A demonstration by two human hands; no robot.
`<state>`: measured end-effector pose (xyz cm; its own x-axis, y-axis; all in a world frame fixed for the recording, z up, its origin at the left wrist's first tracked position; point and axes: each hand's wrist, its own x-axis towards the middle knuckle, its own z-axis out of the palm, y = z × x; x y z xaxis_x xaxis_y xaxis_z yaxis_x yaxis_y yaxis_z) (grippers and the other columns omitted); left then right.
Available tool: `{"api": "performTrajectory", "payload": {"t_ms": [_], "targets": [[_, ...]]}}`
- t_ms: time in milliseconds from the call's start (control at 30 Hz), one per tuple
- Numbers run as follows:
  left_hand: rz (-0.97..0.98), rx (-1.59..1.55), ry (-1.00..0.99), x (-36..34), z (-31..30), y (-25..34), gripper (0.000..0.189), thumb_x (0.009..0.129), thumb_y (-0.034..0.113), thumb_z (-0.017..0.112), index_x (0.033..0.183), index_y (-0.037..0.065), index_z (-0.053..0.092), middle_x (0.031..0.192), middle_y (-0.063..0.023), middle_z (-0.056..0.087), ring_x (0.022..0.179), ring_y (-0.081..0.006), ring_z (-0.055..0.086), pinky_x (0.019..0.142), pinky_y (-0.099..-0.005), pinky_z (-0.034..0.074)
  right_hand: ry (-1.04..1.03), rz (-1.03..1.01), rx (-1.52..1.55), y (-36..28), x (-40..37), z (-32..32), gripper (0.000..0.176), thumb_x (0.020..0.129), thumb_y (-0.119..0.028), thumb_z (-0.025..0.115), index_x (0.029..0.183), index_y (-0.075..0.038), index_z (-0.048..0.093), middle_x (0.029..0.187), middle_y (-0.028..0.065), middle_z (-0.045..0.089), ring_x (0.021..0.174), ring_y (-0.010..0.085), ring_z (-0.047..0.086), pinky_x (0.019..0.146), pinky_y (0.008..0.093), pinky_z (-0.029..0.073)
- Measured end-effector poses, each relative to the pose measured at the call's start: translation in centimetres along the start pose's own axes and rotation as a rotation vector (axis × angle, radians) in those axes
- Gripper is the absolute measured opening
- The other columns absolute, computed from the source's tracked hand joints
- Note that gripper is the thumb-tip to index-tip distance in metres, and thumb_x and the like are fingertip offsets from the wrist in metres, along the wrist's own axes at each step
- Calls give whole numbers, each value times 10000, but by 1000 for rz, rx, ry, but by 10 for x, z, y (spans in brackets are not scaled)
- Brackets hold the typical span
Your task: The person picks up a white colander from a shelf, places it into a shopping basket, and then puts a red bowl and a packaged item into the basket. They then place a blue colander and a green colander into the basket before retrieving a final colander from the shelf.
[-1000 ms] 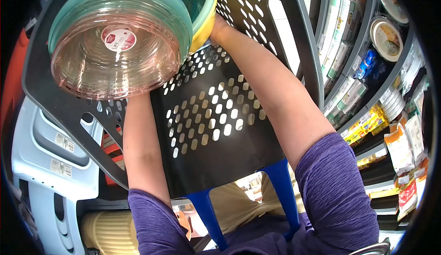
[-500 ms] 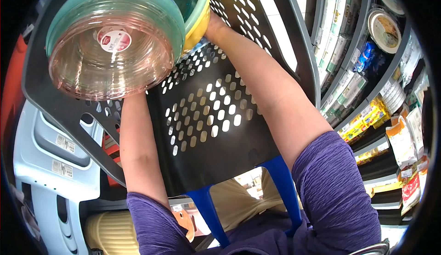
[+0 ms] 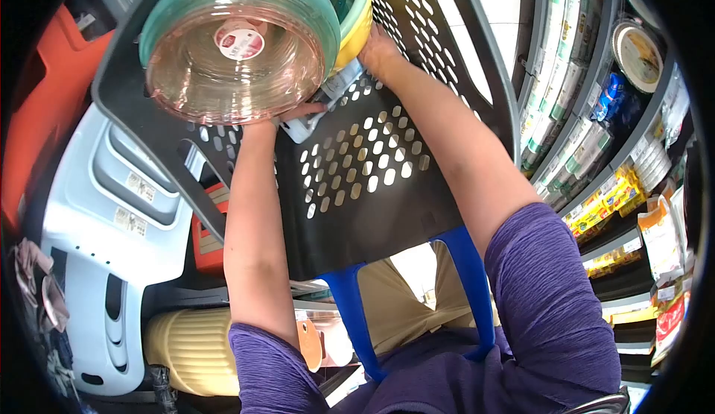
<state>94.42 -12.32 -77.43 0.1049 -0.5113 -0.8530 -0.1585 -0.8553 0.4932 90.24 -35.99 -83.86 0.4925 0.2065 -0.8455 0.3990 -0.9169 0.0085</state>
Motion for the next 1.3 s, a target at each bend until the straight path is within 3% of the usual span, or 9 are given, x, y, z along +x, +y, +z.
{"api": "performTrajectory", "payload": {"t_ms": [100, 167, 333, 500, 667, 833, 1033, 1100, 1300], "targets": [[-4, 21, 1, -25, -9, 21, 908, 786, 621, 661, 1446, 37, 444, 1447, -248, 477, 1350, -338, 457, 1144, -436, 331, 73, 185, 243, -27, -23, 27, 531, 991, -210, 436, 1482, -14, 387, 1590, 229, 253, 1457, 414, 266, 1161, 462, 318], [7, -241, 162, -24, 12, 19, 1226, 616, 805, 688, 1483, 1, 364, 1477, -280, 421, 1389, -339, 406, 1165, -394, 293, 47, 220, 358, -37, -33, 21, 539, 982, -223, 456, 1477, -20, 393, 1585, 255, 239, 1455, 420, 270, 1143, 467, 345], [-166, -349, 78, -32, 12, 55, 966, 653, 790, 686, 1182, -19, 677, 1104, -220, 702, 1104, -317, 660, 989, -363, 472, -10, 307, 935, -36, -73, -36, 516, 949, -268, 514, 1405, -27, 486, 1554, 301, 268, 1385, 463, 382, 1067, 487, 436], [-48, -617, 148, -51, -3, 116, 890, 718, 706, 711, 1182, -51, 659, 1025, -196, 721, 1000, -307, 691, 919, -378, 500, -58, 523, 1113, -3, -70, -56, 499, 934, -399, 520, 1224, -16, 654, 1335, 232, 589, 1198, 391, 601, 1013, 455, 486], [83, -668, 417, -40, 42, 148, 790, 798, 554, 708, 1244, -88, 594, 1142, -256, 664, 1104, -346, 624, 963, -396, 463, -174, 382, 872, 17, -96, -101, 517, 915, -433, 562, 1236, -40, 663, 1324, 198, 612, 1250, 342, 575, 1018, 417, 486], [176, -1094, 399, -45, 77, 121, 449, 848, 162, 660, 1247, -35, 602, 1194, -263, 652, 1140, -362, 615, 1010, -377, 449, -106, 156, 337, -3, -115, -121, 694, 869, -448, 651, 1383, 5, 537, 1520, 246, 391, 1419, 412, 351, 1128, 505, 341], [-331, -153, 249, 2, 112, -3, 482, 830, 60, 512, 1304, -24, 537, 1300, -275, 592, 1264, -406, 534, 1101, -426, 395, -264, 128, 203, -25, -81, -96, 742, 881, -340, 672, 1486, -17, 389, 1593, 264, 237, 1410, 477, 336, 1070, 628, 330], [-265, 339, 303, 37, 142, -47, 579, 830, 86, 501, 1388, -65, 454, 1404, -296, 498, 1355, -430, 426, 1160, -430, 321, -283, 164, 182, -32, -76, -98, 692, 909, -272, 629, 1502, -20, 376, 1601, 265, 216, 1401, 500, 336, 1050, 636, 345], [-193, 249, 387, 113, 136, -84, 681, 886, 262, 570, 1467, -31, 370, 1525, -249, 378, 1424, -425, 320, 1195, -470, 243, -478, 142, 226, -40, -69, -106, 777, 901, -314, 636, 1542, -26, 303, 1636, 248, 85, 1437, 559, 181, 1070, 716, 221]]}}
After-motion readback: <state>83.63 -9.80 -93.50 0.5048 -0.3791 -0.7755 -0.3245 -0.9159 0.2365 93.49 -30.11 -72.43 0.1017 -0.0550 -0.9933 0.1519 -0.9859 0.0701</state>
